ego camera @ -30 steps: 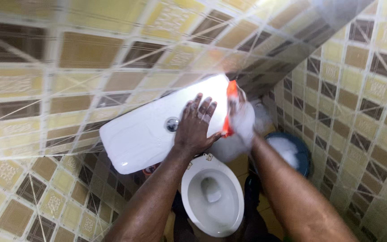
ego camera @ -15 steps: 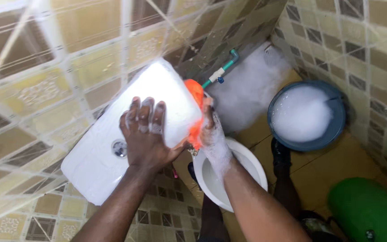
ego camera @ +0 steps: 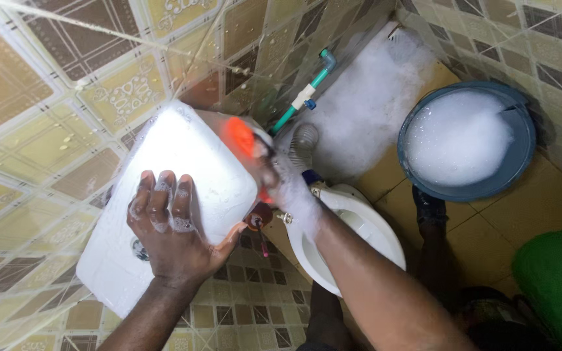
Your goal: The person scrubs the exterior of a white toilet tank with a soapy sponge, rinses the sponge in a bucket of soapy water, and wipes the surfaces of the tank and lid.
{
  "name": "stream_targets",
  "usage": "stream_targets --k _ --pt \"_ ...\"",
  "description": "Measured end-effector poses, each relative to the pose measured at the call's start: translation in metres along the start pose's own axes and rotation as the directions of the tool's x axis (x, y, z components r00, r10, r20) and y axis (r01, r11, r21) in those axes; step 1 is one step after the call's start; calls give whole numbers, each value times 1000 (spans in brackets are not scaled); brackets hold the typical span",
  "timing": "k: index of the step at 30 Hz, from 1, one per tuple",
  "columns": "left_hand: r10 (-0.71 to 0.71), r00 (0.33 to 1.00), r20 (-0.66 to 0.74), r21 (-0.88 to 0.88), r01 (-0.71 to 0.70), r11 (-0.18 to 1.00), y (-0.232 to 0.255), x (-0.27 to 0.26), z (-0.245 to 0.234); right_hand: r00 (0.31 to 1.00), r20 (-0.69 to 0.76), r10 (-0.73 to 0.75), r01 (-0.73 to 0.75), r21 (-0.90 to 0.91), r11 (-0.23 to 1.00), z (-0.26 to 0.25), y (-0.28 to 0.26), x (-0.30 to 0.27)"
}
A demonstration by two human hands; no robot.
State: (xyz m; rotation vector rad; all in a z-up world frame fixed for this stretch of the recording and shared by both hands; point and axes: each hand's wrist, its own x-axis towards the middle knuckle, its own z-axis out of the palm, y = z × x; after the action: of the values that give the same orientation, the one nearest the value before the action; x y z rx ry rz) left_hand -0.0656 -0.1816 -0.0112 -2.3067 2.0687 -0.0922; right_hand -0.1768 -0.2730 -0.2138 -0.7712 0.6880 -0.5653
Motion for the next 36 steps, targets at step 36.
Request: stream_targets --k 36 --pt "-42 999 11 -25 43 999 -4 -14 6 978 -37 -206 201 -102 974 39 26 -53"
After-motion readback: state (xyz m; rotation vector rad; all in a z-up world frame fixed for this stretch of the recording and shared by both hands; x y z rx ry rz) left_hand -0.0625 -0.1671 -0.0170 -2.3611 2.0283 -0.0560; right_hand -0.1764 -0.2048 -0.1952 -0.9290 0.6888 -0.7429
